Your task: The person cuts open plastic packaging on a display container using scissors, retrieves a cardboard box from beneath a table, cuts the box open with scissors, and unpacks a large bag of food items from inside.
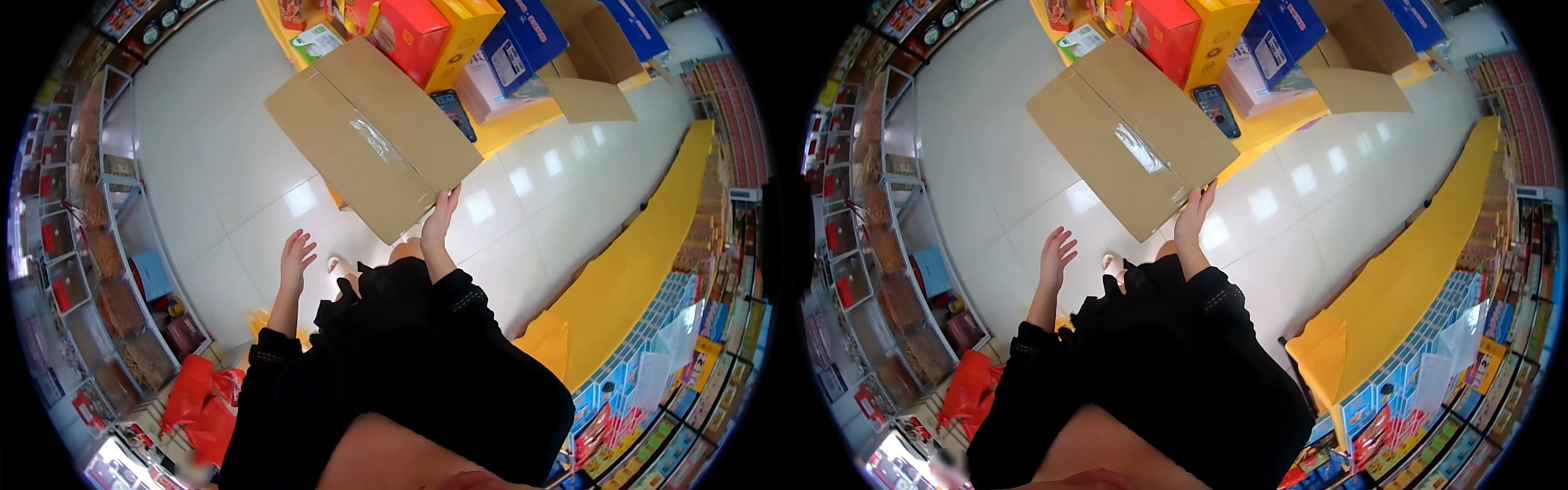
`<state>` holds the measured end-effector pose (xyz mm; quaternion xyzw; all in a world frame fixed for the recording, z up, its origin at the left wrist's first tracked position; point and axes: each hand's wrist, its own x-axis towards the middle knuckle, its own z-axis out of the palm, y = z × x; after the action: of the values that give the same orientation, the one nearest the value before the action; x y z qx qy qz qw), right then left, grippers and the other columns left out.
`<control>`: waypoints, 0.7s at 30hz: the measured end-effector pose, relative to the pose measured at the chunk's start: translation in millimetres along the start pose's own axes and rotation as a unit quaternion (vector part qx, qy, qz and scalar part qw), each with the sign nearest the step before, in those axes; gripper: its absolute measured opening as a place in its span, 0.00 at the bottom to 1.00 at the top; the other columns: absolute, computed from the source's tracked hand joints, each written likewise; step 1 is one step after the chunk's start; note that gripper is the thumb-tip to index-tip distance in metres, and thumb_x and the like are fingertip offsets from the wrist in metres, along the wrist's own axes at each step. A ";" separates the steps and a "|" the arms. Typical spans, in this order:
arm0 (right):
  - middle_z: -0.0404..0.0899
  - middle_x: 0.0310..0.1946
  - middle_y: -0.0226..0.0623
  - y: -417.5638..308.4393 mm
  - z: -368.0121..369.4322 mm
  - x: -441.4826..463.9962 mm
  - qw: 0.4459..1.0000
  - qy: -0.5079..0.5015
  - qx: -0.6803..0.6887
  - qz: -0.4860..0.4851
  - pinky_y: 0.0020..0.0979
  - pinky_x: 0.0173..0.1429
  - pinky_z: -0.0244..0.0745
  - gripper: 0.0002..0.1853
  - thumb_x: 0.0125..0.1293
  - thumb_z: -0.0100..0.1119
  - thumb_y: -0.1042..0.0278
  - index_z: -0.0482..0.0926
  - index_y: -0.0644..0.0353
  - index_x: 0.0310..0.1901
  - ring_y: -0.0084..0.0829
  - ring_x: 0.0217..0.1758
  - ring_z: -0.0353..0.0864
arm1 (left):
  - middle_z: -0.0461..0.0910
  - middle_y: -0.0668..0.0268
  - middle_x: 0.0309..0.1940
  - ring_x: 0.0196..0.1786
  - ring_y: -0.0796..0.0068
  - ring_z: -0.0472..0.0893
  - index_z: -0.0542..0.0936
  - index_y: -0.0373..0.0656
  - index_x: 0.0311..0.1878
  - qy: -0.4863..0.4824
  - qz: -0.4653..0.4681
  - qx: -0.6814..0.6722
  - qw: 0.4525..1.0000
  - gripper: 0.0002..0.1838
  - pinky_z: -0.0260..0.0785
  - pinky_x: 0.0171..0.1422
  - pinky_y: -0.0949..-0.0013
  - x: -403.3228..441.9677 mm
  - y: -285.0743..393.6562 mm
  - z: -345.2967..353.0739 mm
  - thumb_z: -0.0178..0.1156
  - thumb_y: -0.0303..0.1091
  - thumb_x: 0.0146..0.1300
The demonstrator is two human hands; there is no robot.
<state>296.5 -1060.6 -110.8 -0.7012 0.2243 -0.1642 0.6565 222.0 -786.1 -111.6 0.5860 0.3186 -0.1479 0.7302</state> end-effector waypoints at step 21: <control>0.68 0.14 0.27 -23.9 21.7 32.5 0.852 -0.432 -0.075 -0.286 0.17 0.20 0.58 0.08 0.58 0.53 0.74 0.72 0.61 0.22 0.16 0.16 0.63 | 0.74 0.66 0.46 0.46 0.74 0.75 0.69 0.45 0.55 0.016 -0.005 -0.055 0.998 0.21 0.67 0.47 0.73 59.4 -29.8 -23.8 0.48 0.43 0.61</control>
<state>337.8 -1058.5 -90.9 -0.7817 -0.2807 -0.0082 0.5568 242.2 -762.2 -174.8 0.5460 0.3412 -0.1245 0.7550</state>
